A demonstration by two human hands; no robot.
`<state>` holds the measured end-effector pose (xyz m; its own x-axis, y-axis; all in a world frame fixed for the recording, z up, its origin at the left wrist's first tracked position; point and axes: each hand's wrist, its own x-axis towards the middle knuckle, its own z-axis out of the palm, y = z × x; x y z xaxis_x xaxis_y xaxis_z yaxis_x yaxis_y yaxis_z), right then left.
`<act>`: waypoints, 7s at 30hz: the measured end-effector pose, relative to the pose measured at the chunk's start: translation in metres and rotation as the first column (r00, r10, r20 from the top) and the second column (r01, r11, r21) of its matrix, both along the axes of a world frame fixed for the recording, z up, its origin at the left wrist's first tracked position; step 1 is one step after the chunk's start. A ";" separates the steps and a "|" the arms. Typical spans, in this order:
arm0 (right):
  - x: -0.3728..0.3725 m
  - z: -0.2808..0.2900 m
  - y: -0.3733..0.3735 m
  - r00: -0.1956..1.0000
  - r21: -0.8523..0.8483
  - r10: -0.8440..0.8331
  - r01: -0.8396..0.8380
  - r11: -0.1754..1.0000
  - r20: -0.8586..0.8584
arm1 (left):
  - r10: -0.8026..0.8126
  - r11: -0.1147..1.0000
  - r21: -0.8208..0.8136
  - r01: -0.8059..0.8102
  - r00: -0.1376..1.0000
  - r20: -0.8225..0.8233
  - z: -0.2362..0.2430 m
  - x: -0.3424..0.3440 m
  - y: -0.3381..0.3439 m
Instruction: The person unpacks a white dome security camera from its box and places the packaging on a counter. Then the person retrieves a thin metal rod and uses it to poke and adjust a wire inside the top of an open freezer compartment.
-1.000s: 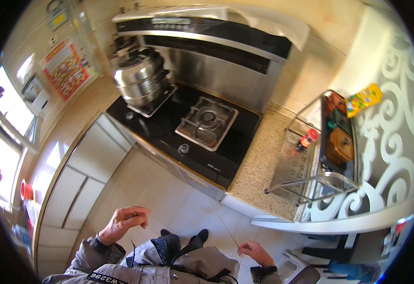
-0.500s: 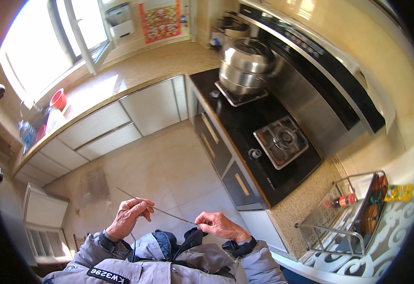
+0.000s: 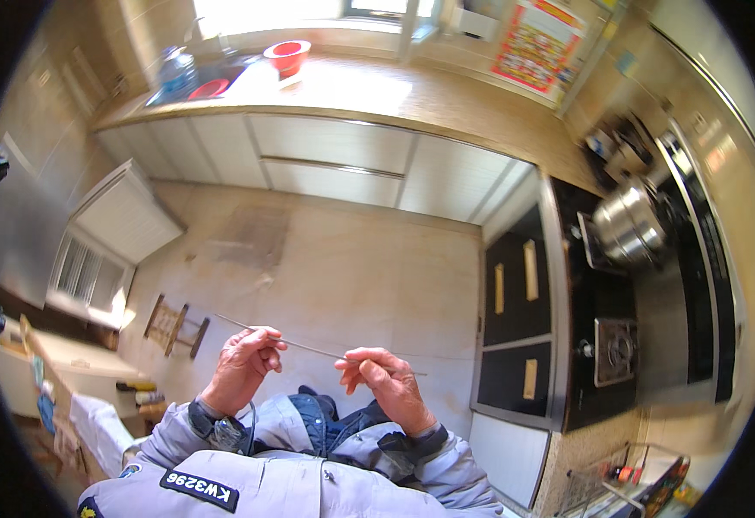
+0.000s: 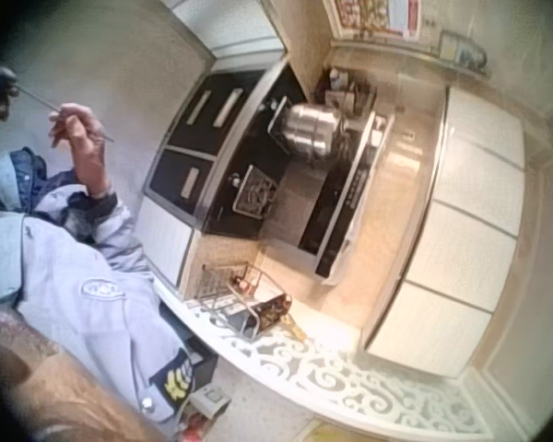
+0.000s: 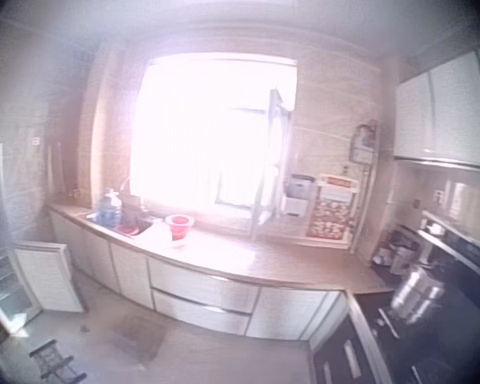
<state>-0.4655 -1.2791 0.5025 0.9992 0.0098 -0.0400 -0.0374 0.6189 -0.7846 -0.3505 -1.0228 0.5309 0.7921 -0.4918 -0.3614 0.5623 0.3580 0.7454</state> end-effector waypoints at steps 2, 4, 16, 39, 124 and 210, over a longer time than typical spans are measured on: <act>0.031 0.001 0.040 0.997 -0.027 0.067 -0.069 0.997 -0.038 | 0.100 0.994 -0.041 -0.100 0.995 -0.003 -0.003 0.003 0.042; 0.056 0.002 0.074 0.992 -0.014 0.115 -0.116 0.993 -0.053 | 0.219 0.973 -0.070 -0.219 0.976 0.001 -0.008 0.009 0.084; 0.202 -0.009 0.210 0.862 -0.069 0.460 -0.483 0.873 -0.214 | 0.511 0.847 -0.095 -0.523 0.851 -0.125 -0.051 0.053 0.232; 0.531 -0.026 0.476 0.164 0.048 0.970 -0.983 0.175 -0.180 | 0.962 0.274 0.218 -0.937 0.270 -0.047 -0.015 0.195 0.400; 0.666 -0.656 0.770 0.246 -0.302 0.184 -0.858 -0.415 -0.952 | 0.210 0.505 0.863 -0.038 0.974 -0.080 -0.502 0.535 1.124; 0.875 -0.368 1.277 0.548 -0.468 0.316 0.160 0.869 0.774 | 0.887 0.461 -0.091 -0.883 0.457 0.069 -0.509 0.585 1.096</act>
<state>0.4092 -0.0025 0.1349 0.5820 0.3092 0.7521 0.7225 0.2276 -0.6528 0.2347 0.0727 0.0218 0.8365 0.4828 -0.2591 -0.1434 0.6493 0.7469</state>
